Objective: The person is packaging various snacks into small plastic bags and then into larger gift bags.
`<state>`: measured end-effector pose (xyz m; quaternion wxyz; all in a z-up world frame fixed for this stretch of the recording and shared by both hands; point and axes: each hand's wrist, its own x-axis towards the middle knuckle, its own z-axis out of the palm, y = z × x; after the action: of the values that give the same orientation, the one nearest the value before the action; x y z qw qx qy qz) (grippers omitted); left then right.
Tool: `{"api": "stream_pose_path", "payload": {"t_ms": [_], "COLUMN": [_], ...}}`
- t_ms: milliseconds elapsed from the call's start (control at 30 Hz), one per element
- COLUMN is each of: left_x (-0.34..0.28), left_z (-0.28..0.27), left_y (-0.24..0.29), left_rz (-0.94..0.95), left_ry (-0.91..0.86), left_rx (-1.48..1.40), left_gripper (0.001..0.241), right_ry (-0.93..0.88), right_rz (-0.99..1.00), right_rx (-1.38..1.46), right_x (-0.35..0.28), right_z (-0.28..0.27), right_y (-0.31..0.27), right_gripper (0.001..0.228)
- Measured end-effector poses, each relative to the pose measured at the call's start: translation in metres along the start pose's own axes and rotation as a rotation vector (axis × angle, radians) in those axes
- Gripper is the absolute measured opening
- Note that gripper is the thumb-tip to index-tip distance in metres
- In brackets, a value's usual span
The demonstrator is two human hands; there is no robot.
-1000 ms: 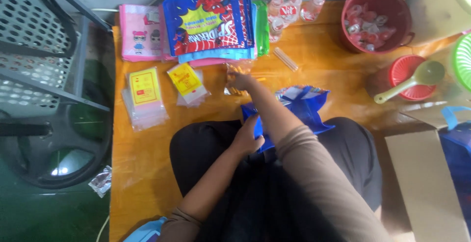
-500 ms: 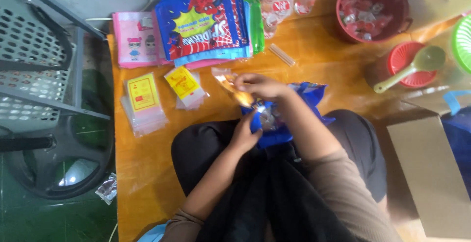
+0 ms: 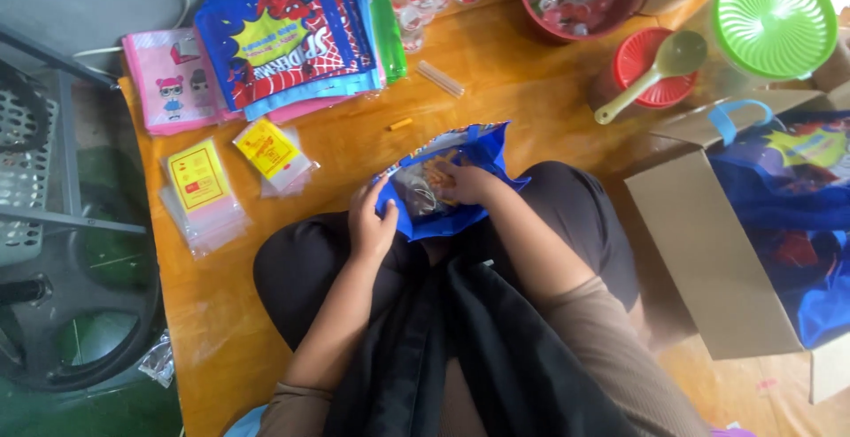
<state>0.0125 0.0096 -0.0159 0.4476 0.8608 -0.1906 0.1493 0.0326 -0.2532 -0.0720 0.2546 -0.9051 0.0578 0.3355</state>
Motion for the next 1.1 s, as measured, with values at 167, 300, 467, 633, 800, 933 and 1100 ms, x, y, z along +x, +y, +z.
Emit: {"api": "stream_pose_path", "payload": {"t_ms": [167,300,467,633,800,933,1100], "left_x": [0.032,0.056,0.071,0.079,0.088,0.075,0.068], "left_z": [-0.022,-0.008,0.019,0.018,0.011,-0.007,-0.01], "left_y": [0.045,0.055,0.012,0.005,0.045,0.12,0.189], "left_rz": [0.296,0.453,0.453,0.63,0.362,-0.091,-0.023], "left_ry": [-0.1,-0.251,-0.378,-0.182,-0.145,-0.313,-0.691], "left_rx": [0.222,0.438,0.609,0.701,0.099,-0.222,-0.472], "left_gripper": [0.063,0.063,0.03,0.012,0.022,0.023,0.033], "right_ry": [0.084,0.126,0.202,0.251,0.562,0.76,0.816], "right_rz": [0.04,-0.031,-0.189,-0.394,-0.568,-0.558,-0.697], "right_rx": [-0.218,-0.516,-0.378,-0.024,0.141,0.157,0.6], "right_x": [-0.008,-0.052,-0.098,-0.2,-0.235,-0.238,-0.25], "right_z": [0.002,0.023,0.015,-0.042,-0.047,-0.06,-0.086], "right_y": [0.014,0.031,0.014,-0.01,-0.001,-0.007,-0.046], "right_gripper": [0.089,0.059,0.032,0.028,0.027,0.03,0.021]}}
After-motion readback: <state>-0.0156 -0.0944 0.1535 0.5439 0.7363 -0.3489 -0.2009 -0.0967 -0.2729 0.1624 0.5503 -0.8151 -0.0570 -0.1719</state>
